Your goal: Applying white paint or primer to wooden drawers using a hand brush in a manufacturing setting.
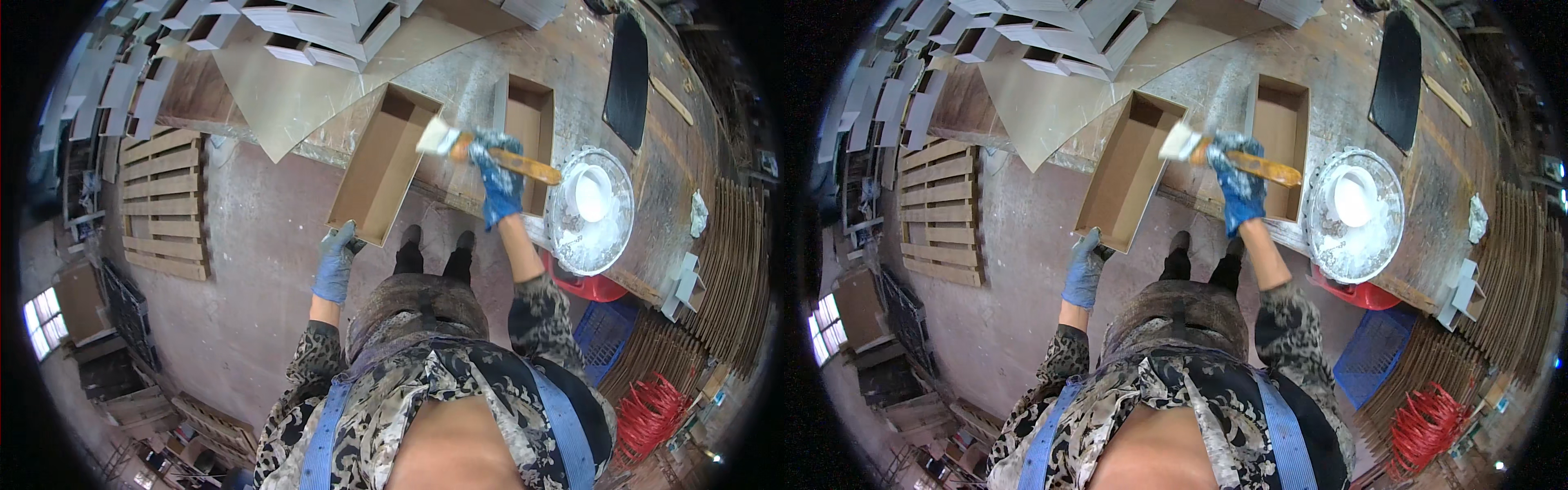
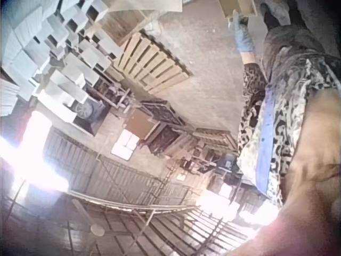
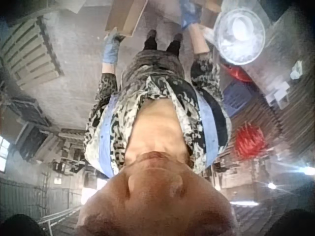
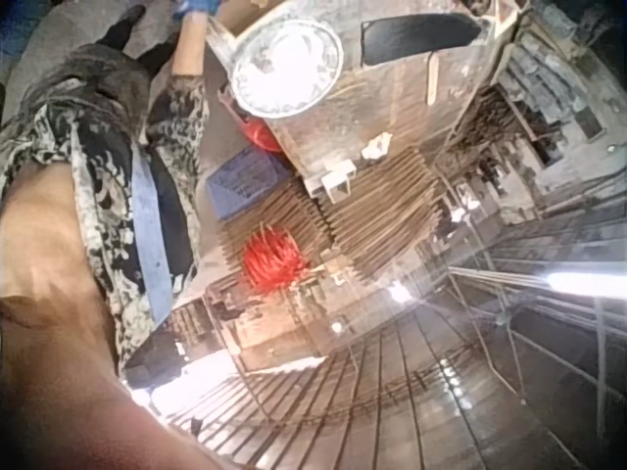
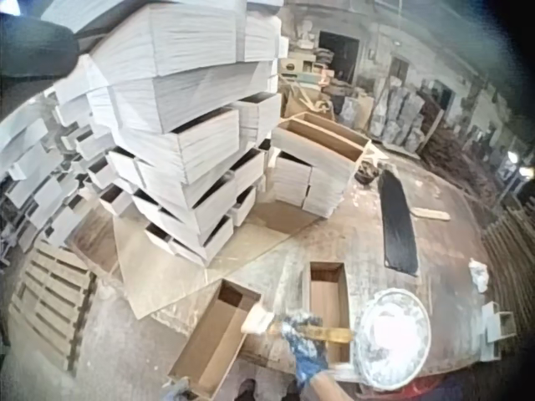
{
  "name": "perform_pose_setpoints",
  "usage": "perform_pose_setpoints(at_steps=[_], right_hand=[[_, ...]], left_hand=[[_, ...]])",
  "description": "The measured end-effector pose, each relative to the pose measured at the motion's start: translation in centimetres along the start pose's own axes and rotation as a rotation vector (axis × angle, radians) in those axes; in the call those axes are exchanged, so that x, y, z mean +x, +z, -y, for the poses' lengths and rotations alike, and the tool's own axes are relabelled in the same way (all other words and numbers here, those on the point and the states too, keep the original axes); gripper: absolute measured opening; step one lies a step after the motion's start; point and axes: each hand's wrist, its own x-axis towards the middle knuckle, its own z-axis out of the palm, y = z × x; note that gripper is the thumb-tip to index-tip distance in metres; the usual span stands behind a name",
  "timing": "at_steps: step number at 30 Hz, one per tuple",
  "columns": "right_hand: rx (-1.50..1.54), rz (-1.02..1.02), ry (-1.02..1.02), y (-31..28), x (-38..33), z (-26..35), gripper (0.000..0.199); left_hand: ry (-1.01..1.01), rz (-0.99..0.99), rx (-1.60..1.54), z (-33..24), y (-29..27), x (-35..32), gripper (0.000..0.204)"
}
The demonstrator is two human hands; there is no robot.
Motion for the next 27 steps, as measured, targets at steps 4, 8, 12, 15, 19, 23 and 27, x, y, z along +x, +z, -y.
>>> perform_pose_setpoints(at_steps=[4, 8, 12, 15, 19, 23, 27], right_hand=[[-0.012, 0.093, -0.184, -0.3, 1.0, 0.9, 0.019], [0.043, 0.001, -0.095, 0.1, 1.7, 0.8, 0.017], [-0.289, 0.169, -0.213, 0.0, 0.3, -0.5, 0.026], [0.548, 0.188, -0.192, 0.1, -0.6, -0.1, 0.027], [0.213, 0.023, 0.007, 0.8, -1.5, 2.5, 0.016], [-0.209, 0.314, -0.227, 0.7, -5.5, 3.9, 0.016], [-0.042, 0.19, -0.053, 0.5, -5.1, 4.0, 0.011]], left_hand=[[0.0, 0.005, -0.021, -0.2, 0.3, -0.4, 0.021], [0.034, -0.006, -0.029, -0.5, 0.7, -0.8, 0.019], [0.034, -0.035, 0.01, -1.0, 1.2, -1.4, 0.02], [0.041, -0.011, -0.004, -1.4, 1.7, -1.7, 0.024], [0.048, -0.034, 0.003, -1.5, 2.2, -2.2, 0.027], [0.019, -0.081, 0.034, -1.7, 2.3, -2.2, 0.028], [0.041, -0.047, 0.017, -1.7, 2.6, -2.5, 0.033]])
